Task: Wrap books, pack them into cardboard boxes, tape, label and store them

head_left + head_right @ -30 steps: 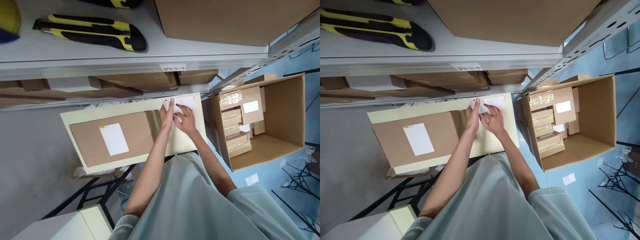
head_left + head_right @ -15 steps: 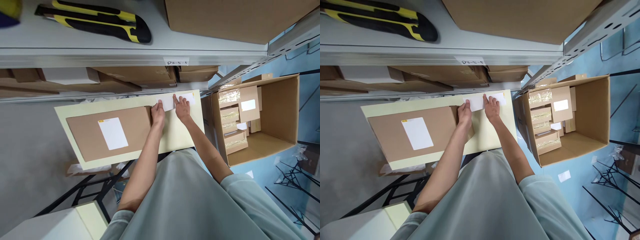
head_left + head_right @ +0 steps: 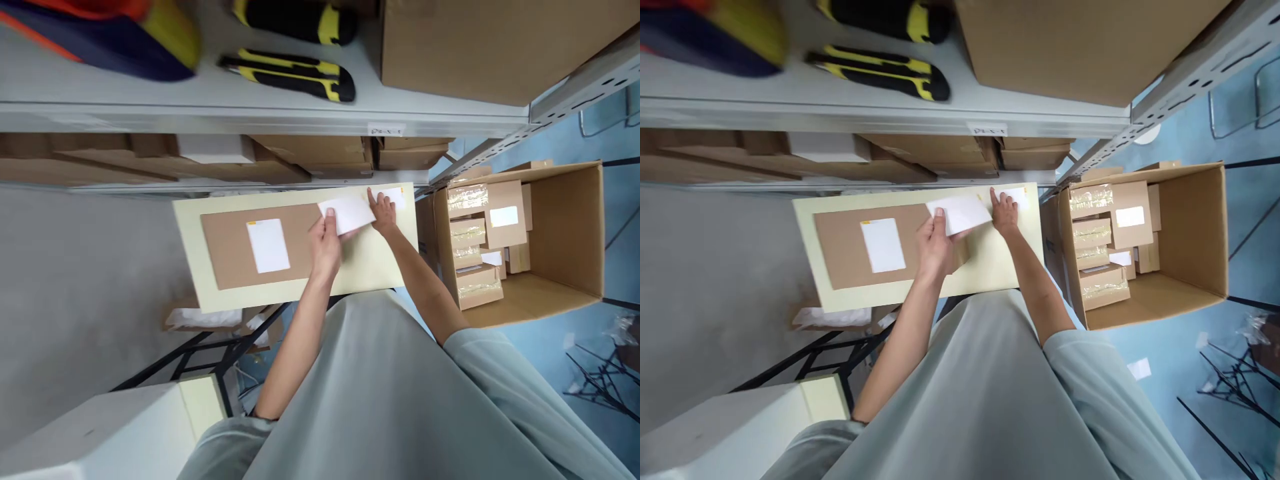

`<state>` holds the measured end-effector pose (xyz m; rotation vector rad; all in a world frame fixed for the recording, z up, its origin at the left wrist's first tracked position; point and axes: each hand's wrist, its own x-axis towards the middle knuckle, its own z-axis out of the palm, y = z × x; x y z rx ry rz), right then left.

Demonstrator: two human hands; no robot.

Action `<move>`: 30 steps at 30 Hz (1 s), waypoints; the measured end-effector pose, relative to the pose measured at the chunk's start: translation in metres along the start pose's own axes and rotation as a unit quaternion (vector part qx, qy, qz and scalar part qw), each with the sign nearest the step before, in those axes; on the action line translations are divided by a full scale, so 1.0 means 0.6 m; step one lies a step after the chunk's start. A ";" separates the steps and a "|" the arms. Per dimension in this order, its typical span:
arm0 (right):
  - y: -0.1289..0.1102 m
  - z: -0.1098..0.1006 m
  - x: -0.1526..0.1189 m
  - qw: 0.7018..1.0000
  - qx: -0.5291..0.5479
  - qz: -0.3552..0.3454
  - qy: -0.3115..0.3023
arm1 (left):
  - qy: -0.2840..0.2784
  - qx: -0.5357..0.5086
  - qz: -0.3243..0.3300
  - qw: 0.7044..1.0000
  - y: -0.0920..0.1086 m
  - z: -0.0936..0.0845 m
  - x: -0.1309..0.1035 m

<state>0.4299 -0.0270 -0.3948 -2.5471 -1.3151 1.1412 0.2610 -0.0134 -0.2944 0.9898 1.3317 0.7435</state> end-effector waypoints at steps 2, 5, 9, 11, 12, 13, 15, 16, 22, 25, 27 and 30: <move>-0.007 -0.026 -0.017 0.999 0.035 0.008 -0.007 | -0.001 -0.023 -0.015 1.000 0.046 -0.038 -0.039; -0.018 -0.066 -0.076 0.990 0.142 -0.017 -0.006 | -0.010 -0.012 -0.014 1.000 0.097 -0.100 -0.080; -0.044 -0.113 -0.218 0.878 0.449 -0.139 -0.093 | -0.076 0.046 -0.010 0.996 0.128 -0.171 -0.106; -0.065 -0.125 -0.293 0.858 0.455 -0.175 -0.163 | -0.123 0.076 -0.006 0.989 0.135 -0.191 -0.112; -0.078 -0.127 -0.324 0.860 0.439 -0.176 -0.192 | -0.137 0.086 0.002 0.987 0.138 -0.198 -0.115; -0.090 -0.127 -0.352 0.865 0.422 -0.170 -0.211 | -0.142 0.091 0.012 0.986 0.141 -0.204 -0.117; -0.115 -0.121 -0.393 0.877 0.405 -0.149 -0.212 | -0.136 0.086 0.035 0.986 0.149 -0.216 -0.122; -0.127 -0.117 -0.408 0.883 0.405 -0.141 -0.191 | -0.133 0.074 0.044 0.987 0.153 -0.223 -0.126; -0.195 -0.109 -0.475 0.896 0.421 -0.139 0.027 | -0.202 -0.037 0.060 0.977 0.180 -0.292 -0.180; -0.227 -0.112 -0.500 0.886 0.433 -0.147 0.082 | -0.261 -0.034 0.047 0.964 0.183 -0.323 -0.213; -0.245 -0.111 -0.511 0.885 0.431 -0.148 0.100 | -0.283 -0.021 0.063 0.957 0.183 -0.338 -0.228; -0.265 -0.107 -0.521 0.889 0.416 -0.150 0.114 | -0.288 -0.010 0.104 0.952 0.184 -0.357 -0.237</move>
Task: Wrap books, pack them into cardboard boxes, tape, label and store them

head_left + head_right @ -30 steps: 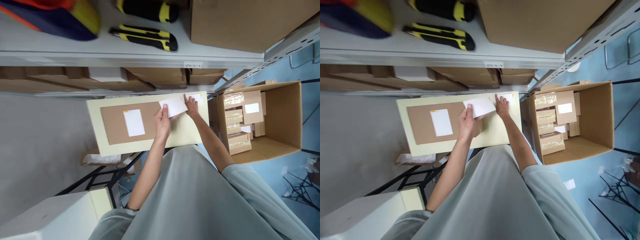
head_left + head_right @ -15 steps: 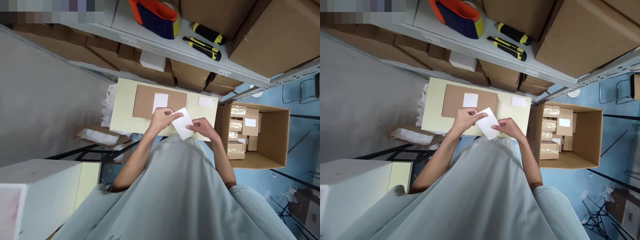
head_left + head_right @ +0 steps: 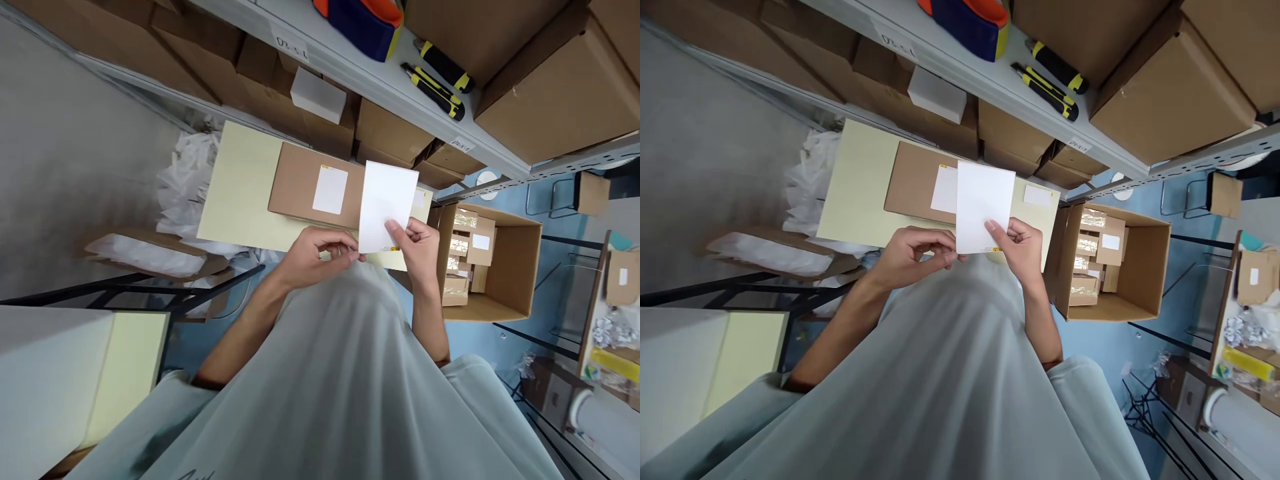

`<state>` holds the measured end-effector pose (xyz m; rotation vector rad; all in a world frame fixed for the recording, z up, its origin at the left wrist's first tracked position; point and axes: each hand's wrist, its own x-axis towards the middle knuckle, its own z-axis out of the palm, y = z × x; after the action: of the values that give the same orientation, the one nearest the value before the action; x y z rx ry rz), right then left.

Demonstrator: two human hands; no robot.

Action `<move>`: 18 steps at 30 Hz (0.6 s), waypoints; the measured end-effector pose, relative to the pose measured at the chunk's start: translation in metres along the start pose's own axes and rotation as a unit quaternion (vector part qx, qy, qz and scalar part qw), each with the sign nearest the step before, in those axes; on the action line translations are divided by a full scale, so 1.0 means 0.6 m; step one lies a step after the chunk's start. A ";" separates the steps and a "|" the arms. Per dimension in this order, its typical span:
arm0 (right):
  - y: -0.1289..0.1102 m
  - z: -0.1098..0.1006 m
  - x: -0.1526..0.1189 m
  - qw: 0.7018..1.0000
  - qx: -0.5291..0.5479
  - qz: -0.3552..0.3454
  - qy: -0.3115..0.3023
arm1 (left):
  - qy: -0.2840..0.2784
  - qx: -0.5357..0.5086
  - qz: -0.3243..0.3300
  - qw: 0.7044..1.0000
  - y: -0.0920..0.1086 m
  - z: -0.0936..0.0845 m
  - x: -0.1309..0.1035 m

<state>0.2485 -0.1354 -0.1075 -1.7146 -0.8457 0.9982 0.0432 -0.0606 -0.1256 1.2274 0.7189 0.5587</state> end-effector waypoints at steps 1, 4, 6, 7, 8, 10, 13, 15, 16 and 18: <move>-0.003 0.005 -0.002 1.000 -0.004 -0.001 0.001 | 0.000 0.003 0.008 1.000 0.001 -0.005 -0.003; -0.010 0.018 -0.006 1.000 0.002 -0.005 0.003 | 0.006 0.001 0.007 1.000 0.003 -0.019 -0.010; -0.012 0.025 -0.007 1.000 0.016 -0.007 0.004 | 0.013 0.002 -0.003 1.000 0.001 -0.028 -0.013; -0.012 0.030 -0.006 1.000 0.020 -0.007 0.004 | 0.020 0.008 -0.004 1.000 0.000 -0.031 -0.014; -0.010 0.034 -0.004 1.000 0.021 -0.004 0.001 | 0.029 0.017 -0.004 0.999 -0.001 -0.034 -0.016; -0.004 0.045 0.000 1.000 0.006 0.008 -0.013 | 0.050 0.026 -0.004 0.998 -0.004 -0.038 -0.018; 0.000 0.063 0.005 0.998 -0.065 0.009 -0.014 | 0.078 0.004 -0.006 0.997 -0.004 -0.045 -0.019; -0.006 0.073 0.000 0.992 -0.119 -0.032 0.009 | 0.084 0.006 0.008 0.996 -0.002 -0.052 -0.019; -0.013 0.077 -0.005 0.989 -0.132 -0.061 0.012 | 0.083 0.019 0.020 0.996 0.000 -0.056 -0.018; -0.031 0.084 -0.019 0.986 -0.126 -0.110 -0.024 | 0.075 0.051 0.045 0.995 0.004 -0.066 -0.017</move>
<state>0.1964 -0.1203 -0.0982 -1.7659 -1.2072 0.8114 0.0065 -0.0421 -0.1284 1.3269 0.8301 0.7020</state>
